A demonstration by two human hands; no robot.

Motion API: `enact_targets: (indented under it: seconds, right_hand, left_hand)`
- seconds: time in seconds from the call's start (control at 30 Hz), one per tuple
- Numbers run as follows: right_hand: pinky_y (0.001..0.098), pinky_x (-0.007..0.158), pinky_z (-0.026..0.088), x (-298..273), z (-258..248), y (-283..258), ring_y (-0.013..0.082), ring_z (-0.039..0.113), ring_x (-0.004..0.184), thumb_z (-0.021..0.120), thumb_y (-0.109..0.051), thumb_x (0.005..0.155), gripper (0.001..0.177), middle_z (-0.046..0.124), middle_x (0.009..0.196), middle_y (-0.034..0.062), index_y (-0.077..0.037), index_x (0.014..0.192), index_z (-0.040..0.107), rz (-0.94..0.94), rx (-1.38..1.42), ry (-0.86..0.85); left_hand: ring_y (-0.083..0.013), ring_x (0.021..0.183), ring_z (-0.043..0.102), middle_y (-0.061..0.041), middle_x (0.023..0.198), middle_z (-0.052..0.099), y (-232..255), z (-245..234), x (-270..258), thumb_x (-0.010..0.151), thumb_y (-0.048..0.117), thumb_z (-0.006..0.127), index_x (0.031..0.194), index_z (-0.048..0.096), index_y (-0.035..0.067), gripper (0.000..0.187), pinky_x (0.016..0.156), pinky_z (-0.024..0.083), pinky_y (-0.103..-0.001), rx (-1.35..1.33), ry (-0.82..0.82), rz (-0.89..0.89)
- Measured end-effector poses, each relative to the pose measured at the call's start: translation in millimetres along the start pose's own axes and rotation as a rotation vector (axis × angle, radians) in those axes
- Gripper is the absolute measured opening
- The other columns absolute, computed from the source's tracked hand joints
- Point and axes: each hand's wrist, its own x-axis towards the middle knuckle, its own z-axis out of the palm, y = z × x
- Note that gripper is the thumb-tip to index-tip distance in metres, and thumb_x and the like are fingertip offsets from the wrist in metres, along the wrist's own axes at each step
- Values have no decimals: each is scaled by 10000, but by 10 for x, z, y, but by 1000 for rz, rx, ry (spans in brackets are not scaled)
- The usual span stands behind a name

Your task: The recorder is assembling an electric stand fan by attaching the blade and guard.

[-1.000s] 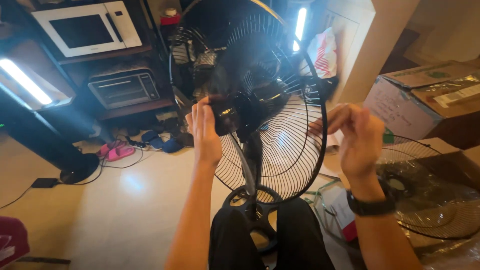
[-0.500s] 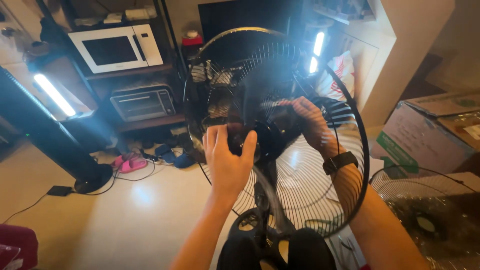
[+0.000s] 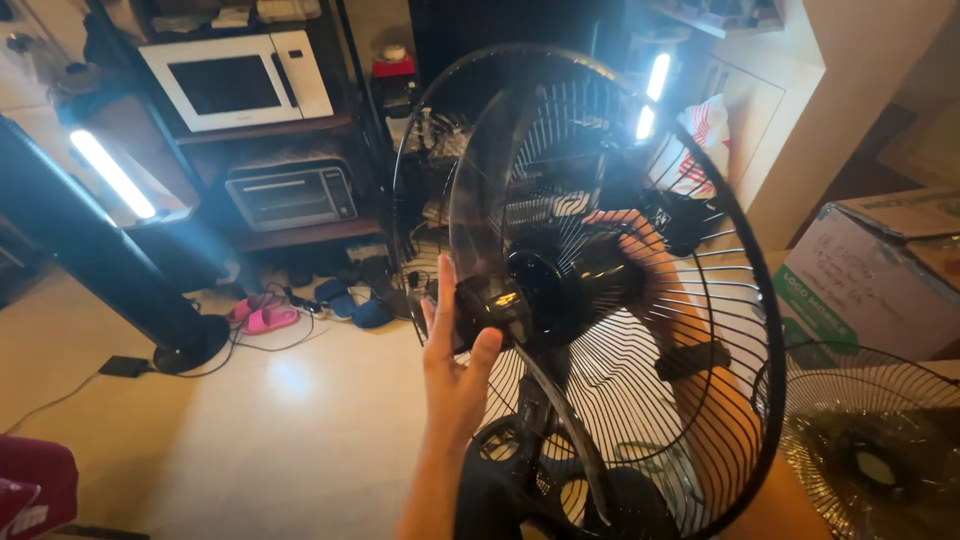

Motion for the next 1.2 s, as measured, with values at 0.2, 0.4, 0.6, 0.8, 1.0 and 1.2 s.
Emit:
enact_targets:
  seconds: [0.2, 0.4, 0.6, 0.8, 1.0, 1.2]
  right_hand:
    - [398, 1005, 567, 125, -259, 188, 224, 619, 1219, 581, -152, 1000, 291, 568, 1391, 140, -83, 1277, 518, -43, -34, 27]
    - [422, 968, 573, 196, -303, 209, 247, 624, 1194, 578, -150, 1012, 296, 570, 1378, 144, -80, 1287, 494, -58, 36, -30]
    - [432, 946, 578, 110, -80, 126, 261, 632, 1184, 558, -176, 999, 346, 579, 1357, 150, -51, 1318, 511, -19, -11, 39]
    - [392, 1028, 551, 117, -237, 170, 228, 613, 1235, 560, -170, 1027, 351, 566, 1418, 157, -38, 1345, 495, -33, -32, -6]
    - [420, 981, 546, 122, -165, 176, 234, 616, 1167, 557, -144, 1013, 328, 590, 1393, 147, -41, 1321, 516, -38, -30, 61]
    - [388, 1057, 527, 262, -452, 412, 228, 585, 1271, 629, -104, 975, 308, 596, 1384, 125, -82, 1267, 532, -151, -128, 44]
  left_hand:
    - [-219, 1451, 570, -117, 1337, 739, -135, -16, 160, 926, 604, 637, 1630, 352, 95, 914, 1371, 26, -479, 50, 39, -11]
    - [-345, 1613, 191, -137, 1406, 701, -272, -69, 258, 842, 570, 727, 1624, 379, 140, 958, 1281, 88, -504, -10, -64, -53]
    - [-365, 1611, 172, -141, 1529, 606, -196, -109, 257, 866, 547, 743, 1634, 358, 135, 953, 1274, 138, -481, -24, -50, -102]
    - [-246, 1420, 544, -135, 1512, 580, 42, -318, 210, 835, 401, 817, 1597, 431, 94, 908, 1203, 393, -378, 25, -134, -43]
    - [-207, 1290, 646, -91, 1422, 663, 287, -375, 331, 810, 228, 843, 1496, 512, 51, 782, 1081, 483, -345, 148, -226, -8]
    - [-189, 1138, 693, -99, 1321, 704, -104, -382, 434, 857, 228, 784, 1484, 493, 50, 714, 993, 553, -324, -18, -206, -278]
